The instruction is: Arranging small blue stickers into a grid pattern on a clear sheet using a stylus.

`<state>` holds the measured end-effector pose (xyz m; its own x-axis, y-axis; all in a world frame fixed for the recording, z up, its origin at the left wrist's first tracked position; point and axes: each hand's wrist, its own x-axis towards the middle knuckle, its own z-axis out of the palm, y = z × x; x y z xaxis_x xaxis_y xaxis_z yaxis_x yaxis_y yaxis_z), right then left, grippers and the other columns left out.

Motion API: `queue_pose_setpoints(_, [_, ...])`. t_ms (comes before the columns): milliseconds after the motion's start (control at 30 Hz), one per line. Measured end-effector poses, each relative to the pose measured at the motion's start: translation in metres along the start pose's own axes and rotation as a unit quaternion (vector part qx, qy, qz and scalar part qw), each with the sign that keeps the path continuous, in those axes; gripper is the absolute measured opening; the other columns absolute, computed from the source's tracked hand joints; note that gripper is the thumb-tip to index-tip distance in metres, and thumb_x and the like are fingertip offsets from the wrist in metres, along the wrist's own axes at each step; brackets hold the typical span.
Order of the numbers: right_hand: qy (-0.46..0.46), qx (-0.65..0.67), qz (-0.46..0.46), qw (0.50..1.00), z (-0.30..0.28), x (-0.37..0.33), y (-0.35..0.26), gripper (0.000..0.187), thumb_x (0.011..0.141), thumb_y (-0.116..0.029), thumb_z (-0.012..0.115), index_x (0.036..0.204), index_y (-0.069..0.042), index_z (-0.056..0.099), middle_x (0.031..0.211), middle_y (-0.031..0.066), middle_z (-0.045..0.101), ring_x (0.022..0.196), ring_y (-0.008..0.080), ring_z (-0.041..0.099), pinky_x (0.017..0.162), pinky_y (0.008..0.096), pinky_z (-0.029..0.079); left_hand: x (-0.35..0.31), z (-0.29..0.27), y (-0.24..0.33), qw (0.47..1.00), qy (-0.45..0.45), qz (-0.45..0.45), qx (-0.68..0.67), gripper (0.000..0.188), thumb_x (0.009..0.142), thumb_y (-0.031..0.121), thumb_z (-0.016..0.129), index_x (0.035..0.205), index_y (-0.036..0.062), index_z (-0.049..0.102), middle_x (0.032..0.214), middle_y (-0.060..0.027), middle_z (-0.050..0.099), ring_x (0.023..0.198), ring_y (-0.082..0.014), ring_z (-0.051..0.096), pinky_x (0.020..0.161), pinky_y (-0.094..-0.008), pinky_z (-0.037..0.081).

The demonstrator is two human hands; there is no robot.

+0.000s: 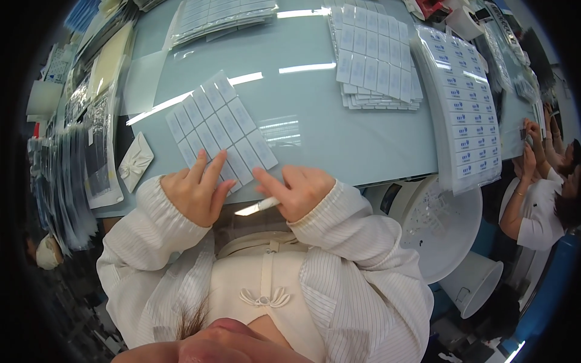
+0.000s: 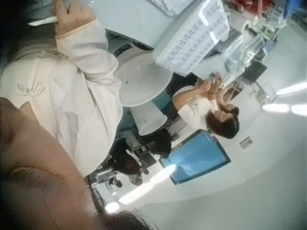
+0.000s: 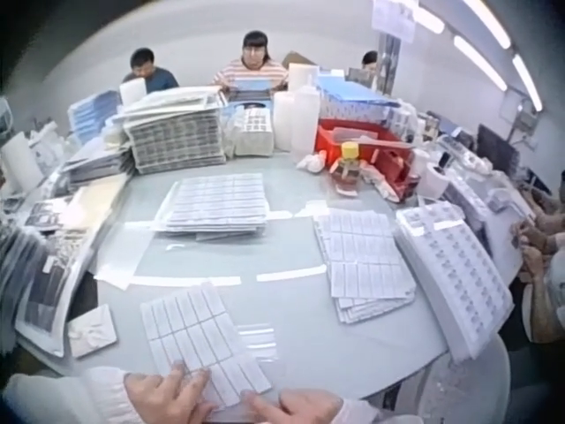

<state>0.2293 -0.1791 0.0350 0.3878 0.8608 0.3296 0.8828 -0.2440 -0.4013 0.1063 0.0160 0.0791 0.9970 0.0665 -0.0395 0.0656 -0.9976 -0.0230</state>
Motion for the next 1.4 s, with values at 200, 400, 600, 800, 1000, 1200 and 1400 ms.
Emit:
queue_pose_setpoints(200, [0.024, -0.071, 0.046, 0.996, 0.0, 0.004, 0.015, 0.036, 0.08, -0.024, 0.077, 0.116, -0.021, 0.074, 0.056, 0.0031, 0.035, 0.044, 0.02, 0.038, 0.043, 0.0349, 0.033, 0.017, 0.001, -0.07, 0.991, 0.035, 0.105, -0.071, 0.059, 0.086, 0.041, 0.068, 0.133, 0.0068, 0.057, 0.131, -0.0203, 0.058, 0.11, -0.0304, 0.061, 0.088, -0.0419, 0.051])
queue_pose_setpoints(400, [0.038, -0.056, 0.038, 0.997, -0.002, 0.005, 0.018, 0.033, 0.081, -0.025, 0.077, 0.113, -0.018, 0.075, 0.054, 0.0028, 0.033, 0.043, 0.0196, 0.036, 0.041, 0.0345, 0.032, 0.016, 0.025, -0.103, 0.989, -0.001, 0.111, -0.095, 0.081, 0.082, 0.053, 0.068, 0.148, 0.0163, 0.041, 0.154, -0.0142, 0.035, 0.141, -0.0355, 0.034, 0.114, -0.0496, 0.031])
queue_pose_setpoints(600, [0.064, -0.018, 0.126, 0.99, -0.012, 0.0, 0.016, 0.039, 0.077, -0.018, 0.081, 0.114, -0.011, 0.072, 0.059, 0.0037, 0.042, 0.046, 0.0192, 0.042, 0.044, 0.0321, 0.036, -0.006, 0.025, -0.052, 0.996, -0.007, -0.029, -0.08, 0.088, 0.083, 0.058, 0.066, 0.148, 0.006, 0.038, 0.149, -0.0293, 0.034, 0.136, -0.0458, 0.038, 0.11, -0.0506, 0.036])
queue_pose_setpoints(800, [0.06, 0.023, 0.221, 0.973, -0.019, -0.002, 0.018, 0.058, 0.07, -0.018, 0.086, 0.123, -0.008, 0.066, 0.067, 0.0049, 0.05, 0.051, 0.0204, 0.046, 0.046, 0.0304, 0.038, -0.013, 0.024, -0.002, 0.995, 0.06, -0.035, 0.066, 0.081, 0.087, 0.063, 0.059, 0.134, -0.0023, 0.055, 0.099, -0.0416, 0.062, 0.076, -0.0476, 0.07, 0.05, -0.0418, 0.056])
queue_pose_setpoints(1000, [-0.013, 0.023, 0.126, 0.992, -0.021, -0.009, 0.013, 0.067, 0.06, -0.031, 0.091, 0.119, -0.009, 0.069, 0.065, 0.0041, 0.047, 0.051, 0.0195, 0.047, 0.046, 0.0308, 0.039, -0.025, -0.003, 0.001, 1.0, -0.008, 0.01, -0.002, 0.068, 0.089, 0.048, 0.064, 0.134, -0.0024, 0.056, 0.092, -0.0307, 0.068, 0.049, -0.0279, 0.063, 0.045, -0.0332, 0.048])
queue_pose_setpoints(1200, [0.02, -0.077, 0.124, 0.989, -0.017, -0.001, 0.029, 0.063, 0.058, -0.028, 0.089, 0.116, -0.011, 0.071, 0.064, 0.0037, 0.044, 0.05, 0.0191, 0.047, 0.046, 0.0319, 0.039, 0.017, -0.005, -0.04, 0.987, -0.009, 0.115, -0.107, 0.056, 0.092, 0.038, 0.06, 0.134, 0.0004, 0.056, 0.124, -0.0247, 0.06, 0.103, -0.0343, 0.063, 0.081, -0.039, 0.052])
queue_pose_setpoints(1400, [0.019, -0.001, 0.173, 0.985, -0.027, 0.002, 0.03, 0.057, 0.069, -0.023, 0.087, 0.12, -0.009, 0.067, 0.067, 0.0008, 0.046, 0.052, 0.0142, 0.042, 0.048, 0.0275, 0.037, 0.072, 0.021, -0.048, 0.961, 0.014, 0.238, -0.144, 0.067, 0.09, 0.047, 0.057, 0.142, 0.0052, 0.048, 0.151, -0.0197, 0.04, 0.135, -0.0386, 0.043, 0.11, -0.0457, 0.036])
